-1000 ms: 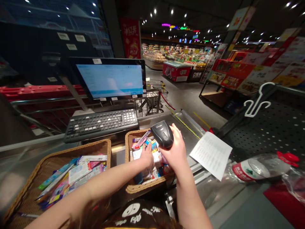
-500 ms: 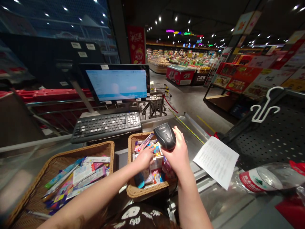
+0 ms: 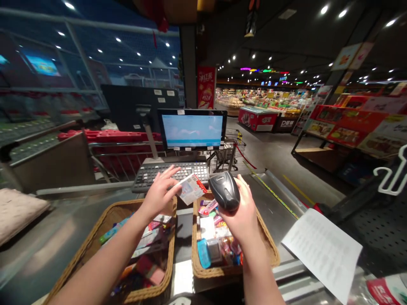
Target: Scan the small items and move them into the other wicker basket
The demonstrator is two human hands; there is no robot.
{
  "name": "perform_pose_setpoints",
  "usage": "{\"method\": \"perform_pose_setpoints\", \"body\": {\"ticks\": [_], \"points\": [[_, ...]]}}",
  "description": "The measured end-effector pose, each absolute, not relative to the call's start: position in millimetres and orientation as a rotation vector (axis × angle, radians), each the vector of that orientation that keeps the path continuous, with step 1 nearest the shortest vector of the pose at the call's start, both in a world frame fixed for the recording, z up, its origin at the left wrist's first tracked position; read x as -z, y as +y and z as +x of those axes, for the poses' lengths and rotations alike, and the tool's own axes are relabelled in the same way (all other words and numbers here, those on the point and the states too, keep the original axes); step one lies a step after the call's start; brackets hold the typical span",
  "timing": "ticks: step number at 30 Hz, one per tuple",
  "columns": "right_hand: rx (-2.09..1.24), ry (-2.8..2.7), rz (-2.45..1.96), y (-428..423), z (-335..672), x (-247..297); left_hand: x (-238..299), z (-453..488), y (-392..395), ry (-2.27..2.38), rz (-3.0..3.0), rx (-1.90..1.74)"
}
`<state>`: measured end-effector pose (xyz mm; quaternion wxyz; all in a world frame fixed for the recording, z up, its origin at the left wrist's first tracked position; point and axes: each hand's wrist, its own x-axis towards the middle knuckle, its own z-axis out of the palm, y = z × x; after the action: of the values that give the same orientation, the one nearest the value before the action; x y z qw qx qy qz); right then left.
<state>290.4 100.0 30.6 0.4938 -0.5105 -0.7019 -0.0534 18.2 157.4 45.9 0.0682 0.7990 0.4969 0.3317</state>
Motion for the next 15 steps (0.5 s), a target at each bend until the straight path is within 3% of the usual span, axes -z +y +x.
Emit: {"method": "perform_pose_setpoints", "body": {"ticks": [7,15], "points": [[0.145,-1.755,-1.007,100.1,244.3,-59.8,-63.3,-28.7,147.0,1.646,2.289,-1.336],[0.112,-1.916,-0.808,107.0,194.0,-79.0,-69.6,-63.3,141.3,1.757,2.222,-1.414]]}}
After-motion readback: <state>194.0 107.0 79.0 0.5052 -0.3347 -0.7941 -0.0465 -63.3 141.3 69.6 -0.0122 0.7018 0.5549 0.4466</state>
